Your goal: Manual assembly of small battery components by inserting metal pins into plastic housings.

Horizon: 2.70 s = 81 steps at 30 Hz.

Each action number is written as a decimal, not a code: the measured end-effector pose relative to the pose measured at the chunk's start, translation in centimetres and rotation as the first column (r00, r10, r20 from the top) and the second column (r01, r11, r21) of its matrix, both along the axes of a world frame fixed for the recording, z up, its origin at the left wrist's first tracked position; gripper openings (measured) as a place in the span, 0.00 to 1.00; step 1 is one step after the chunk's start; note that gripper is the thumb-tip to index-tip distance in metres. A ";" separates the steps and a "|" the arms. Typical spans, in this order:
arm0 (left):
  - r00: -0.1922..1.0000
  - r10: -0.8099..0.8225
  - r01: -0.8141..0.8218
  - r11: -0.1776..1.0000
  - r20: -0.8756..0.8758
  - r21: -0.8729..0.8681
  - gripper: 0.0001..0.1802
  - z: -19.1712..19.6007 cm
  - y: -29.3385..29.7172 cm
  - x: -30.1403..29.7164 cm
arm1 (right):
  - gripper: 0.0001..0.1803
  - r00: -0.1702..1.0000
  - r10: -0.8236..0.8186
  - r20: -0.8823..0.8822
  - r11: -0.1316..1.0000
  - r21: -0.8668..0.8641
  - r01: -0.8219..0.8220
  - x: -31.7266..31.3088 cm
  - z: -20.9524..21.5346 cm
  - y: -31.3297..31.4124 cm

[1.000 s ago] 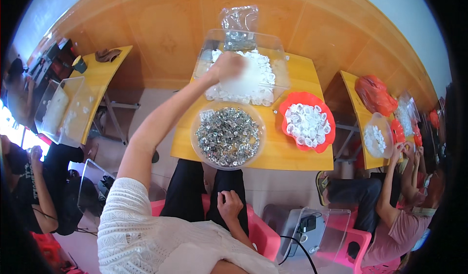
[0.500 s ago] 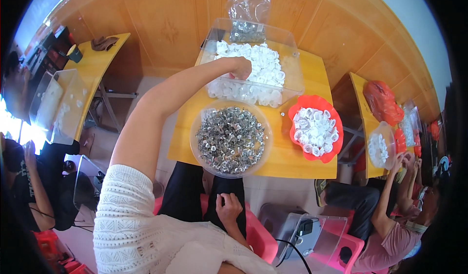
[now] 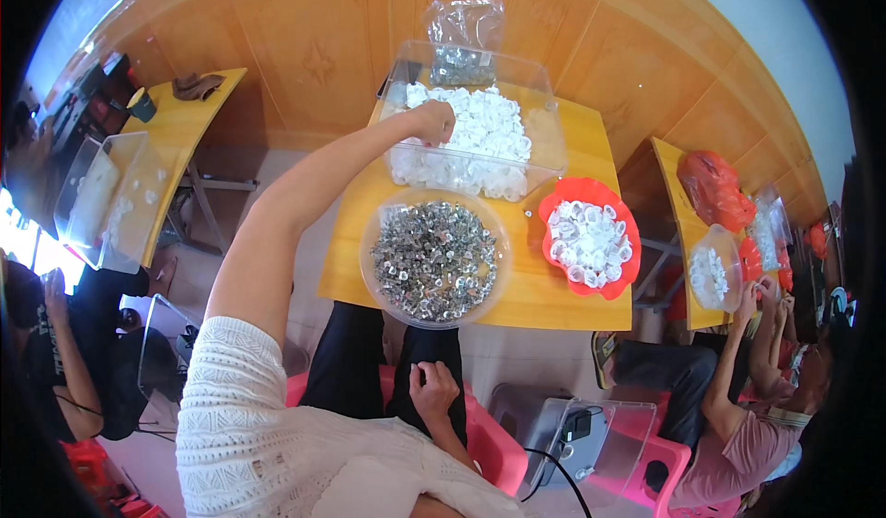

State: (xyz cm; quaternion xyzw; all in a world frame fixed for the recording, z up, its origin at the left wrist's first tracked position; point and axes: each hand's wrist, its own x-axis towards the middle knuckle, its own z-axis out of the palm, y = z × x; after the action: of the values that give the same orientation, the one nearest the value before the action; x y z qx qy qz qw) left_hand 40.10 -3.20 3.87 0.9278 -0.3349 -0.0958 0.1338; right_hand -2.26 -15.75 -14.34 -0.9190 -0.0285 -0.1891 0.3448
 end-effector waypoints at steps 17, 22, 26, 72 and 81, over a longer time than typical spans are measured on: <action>0.706 -0.360 -0.533 0.296 -0.610 -0.792 0.08 6.7 6.0 -21.9 | 0.04 0.994 0.086 -0.069 0.913 0.404 -0.051 -0.4 1.3 -0.8; 0.503 -0.566 -0.741 0.107 -0.653 -0.663 0.08 -0.2 5.6 -29.5 | 0.21 0.959 0.277 -0.056 0.510 0.855 -0.098 1.9 12.1 -0.6; 0.296 -0.736 -0.892 0.014 -0.609 -0.452 0.07 -5.3 4.1 -34.7 | 0.28 0.926 0.366 0.089 0.471 0.841 -0.267 2.7 16.1 0.3; 0.400 -0.610 -0.901 -0.124 -0.684 -0.416 0.14 -4.9 2.0 -40.5 | 0.10 0.986 0.159 0.049 0.475 0.872 -0.120 0.4 14.6 0.4; 0.383 -0.623 -0.915 -0.155 -0.682 -0.372 0.15 -5.9 3.9 -40.2 | 0.04 0.997 -0.076 -0.027 0.823 0.563 0.078 2.6 12.9 -2.7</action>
State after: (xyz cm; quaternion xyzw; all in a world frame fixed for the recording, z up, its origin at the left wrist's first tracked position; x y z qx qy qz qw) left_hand -0.10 0.72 -2.05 0.2736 0.0454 -0.2498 0.9277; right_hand 0.31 -18.41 -1.48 -0.7773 0.0660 -0.2011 0.5925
